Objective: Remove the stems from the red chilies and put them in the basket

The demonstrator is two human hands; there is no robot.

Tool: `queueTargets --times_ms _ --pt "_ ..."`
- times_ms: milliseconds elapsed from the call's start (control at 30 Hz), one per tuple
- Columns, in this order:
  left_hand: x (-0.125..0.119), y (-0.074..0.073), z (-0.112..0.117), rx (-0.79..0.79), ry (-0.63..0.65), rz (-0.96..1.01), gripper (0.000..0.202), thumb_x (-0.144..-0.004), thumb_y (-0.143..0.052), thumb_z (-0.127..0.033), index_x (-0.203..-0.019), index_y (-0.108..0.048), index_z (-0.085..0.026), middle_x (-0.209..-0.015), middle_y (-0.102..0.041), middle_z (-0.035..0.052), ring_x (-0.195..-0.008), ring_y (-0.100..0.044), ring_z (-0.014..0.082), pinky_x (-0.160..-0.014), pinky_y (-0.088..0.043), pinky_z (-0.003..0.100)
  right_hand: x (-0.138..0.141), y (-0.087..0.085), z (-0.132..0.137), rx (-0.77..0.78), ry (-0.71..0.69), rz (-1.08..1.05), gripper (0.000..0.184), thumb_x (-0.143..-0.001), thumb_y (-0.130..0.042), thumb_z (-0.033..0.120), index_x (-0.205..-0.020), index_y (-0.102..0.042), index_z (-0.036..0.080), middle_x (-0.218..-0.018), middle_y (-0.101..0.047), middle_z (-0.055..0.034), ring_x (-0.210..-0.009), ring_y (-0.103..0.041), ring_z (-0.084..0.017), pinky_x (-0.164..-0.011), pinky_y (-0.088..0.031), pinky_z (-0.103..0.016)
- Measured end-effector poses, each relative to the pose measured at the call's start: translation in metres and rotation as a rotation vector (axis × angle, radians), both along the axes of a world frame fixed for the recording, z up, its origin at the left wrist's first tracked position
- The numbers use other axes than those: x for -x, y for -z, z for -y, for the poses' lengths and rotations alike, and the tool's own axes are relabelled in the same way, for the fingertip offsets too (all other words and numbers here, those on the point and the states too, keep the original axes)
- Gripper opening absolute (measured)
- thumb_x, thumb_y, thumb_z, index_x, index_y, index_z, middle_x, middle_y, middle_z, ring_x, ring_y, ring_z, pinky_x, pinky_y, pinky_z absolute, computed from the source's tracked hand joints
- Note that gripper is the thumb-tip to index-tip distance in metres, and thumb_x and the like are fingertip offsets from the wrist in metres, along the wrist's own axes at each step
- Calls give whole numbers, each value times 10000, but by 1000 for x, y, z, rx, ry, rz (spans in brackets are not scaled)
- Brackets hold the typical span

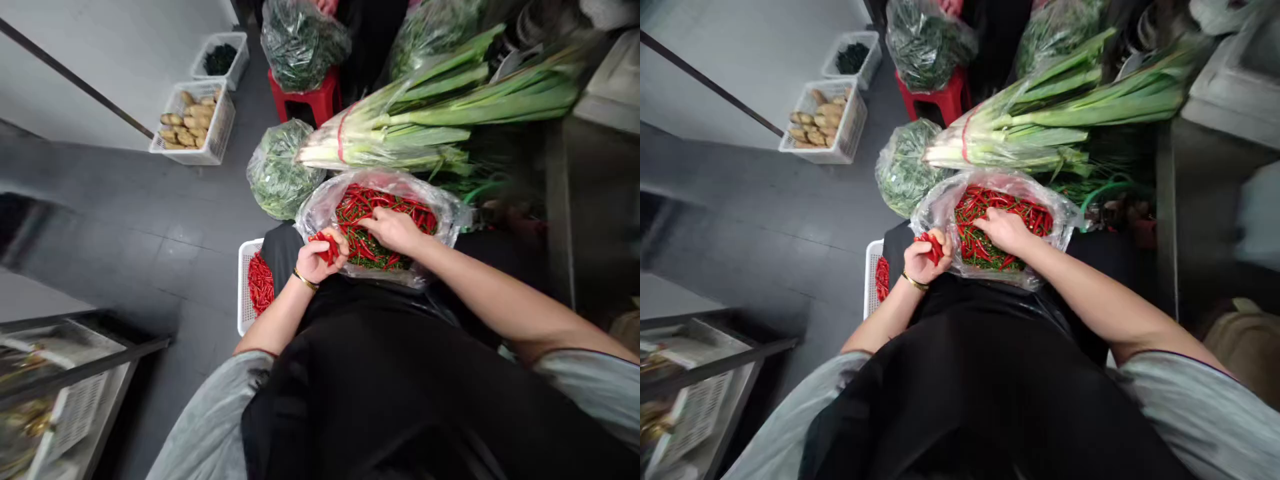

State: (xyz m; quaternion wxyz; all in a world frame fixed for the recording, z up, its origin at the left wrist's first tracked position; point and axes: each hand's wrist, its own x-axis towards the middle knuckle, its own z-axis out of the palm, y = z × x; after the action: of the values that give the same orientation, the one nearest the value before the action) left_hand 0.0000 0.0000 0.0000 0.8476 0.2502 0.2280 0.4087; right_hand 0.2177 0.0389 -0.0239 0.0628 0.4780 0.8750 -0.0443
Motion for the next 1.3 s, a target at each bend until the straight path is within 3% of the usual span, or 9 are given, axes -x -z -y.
queueTargets --times_ms 133,233,367,533,700,867,1000,1100,1300 --pt "-1 -1 2 20 70 -110 322 -626 -755 -345 -744 -518 -163 -514 -441 -55 -352 -293 26 -323 -158 142 12 13 -16 60 -33 -39 351 -975 -390 286 -1121 -698 200 -1036 -644 -149 -921 -597 -248 -668 -377 -306" --pt "-6 1 -3 -6 18 -307 361 -623 -796 -360 -710 -508 -160 -499 -381 -82 -378 -260 13 -371 -159 156 -5 7 -18 96 57 -368 300 -941 -478 327 -969 -742 188 -1002 -694 -117 -944 -622 -240 -748 -440 -325" --pt "-29 3 -15 -183 -91 -632 408 -553 -851 -337 -824 -633 -122 -558 -474 -67 -492 -371 32 -504 -301 196 -33 -15 -8 284 345 -956 285 -817 -645 462 -825 -737 192 -790 -726 -59 -700 -654 -186 -673 -511 -314" --pt "-54 10 -21 -320 127 -655 391 -574 -817 -394 -753 -615 -111 -593 -502 -51 -542 -397 51 -564 -325 228 -26 -25 13 610 626 -1360 408 -628 -786 548 -721 -691 162 -553 -638 -25 -458 -560 -122 -479 -483 -264" --pt "-50 21 -13 -437 191 -797 320 -693 -707 -384 -631 -502 -146 -541 -425 -59 -507 -345 57 -532 -292 232 -10 -24 27 661 576 -1275 354 -660 -769 499 -742 -703 161 -559 -633 -15 -474 -559 -122 -482 -460 -252" --pt "-41 11 -7 -901 135 -1181 224 -756 -610 -242 -608 -462 -164 -603 -458 -22 -583 -395 91 -603 -319 241 -12 -27 38 598 517 -1091 251 -699 -720 419 -678 -705 169 -551 -636 0 -473 -550 -118 -473 -418 -236" --pt "-29 -5 0 -1165 507 -954 145 -788 -604 -245 -691 -539 -158 -704 -552 19 -648 -471 108 -633 -362 232 -17 -15 67 1012 446 -1224 301 -688 -731 454 -654 -673 160 -526 -631 1 -403 -532 -98 -410 -415 -216" --pt "-24 -11 5 -1146 721 -716 107 -786 -615 -231 -724 -567 -158 -736 -590 33 -668 -504 110 -651 -394 227 -16 -7 90 1212 441 -1328 335 -661 -759 471 -625 -657 153 -503 -632 -2 -369 -535 -99 -376 -414 -204" --pt "-24 -11 -4 -885 623 -568 225 -755 -687 -336 -791 -594 -134 -728 -597 21 -653 -528 102 -655 -433 226 -7 -21 84 1138 535 -1557 331 -603 -816 455 -621 -680 153 -520 -652 -17 -381 -556 -113 -366 -449 -212"
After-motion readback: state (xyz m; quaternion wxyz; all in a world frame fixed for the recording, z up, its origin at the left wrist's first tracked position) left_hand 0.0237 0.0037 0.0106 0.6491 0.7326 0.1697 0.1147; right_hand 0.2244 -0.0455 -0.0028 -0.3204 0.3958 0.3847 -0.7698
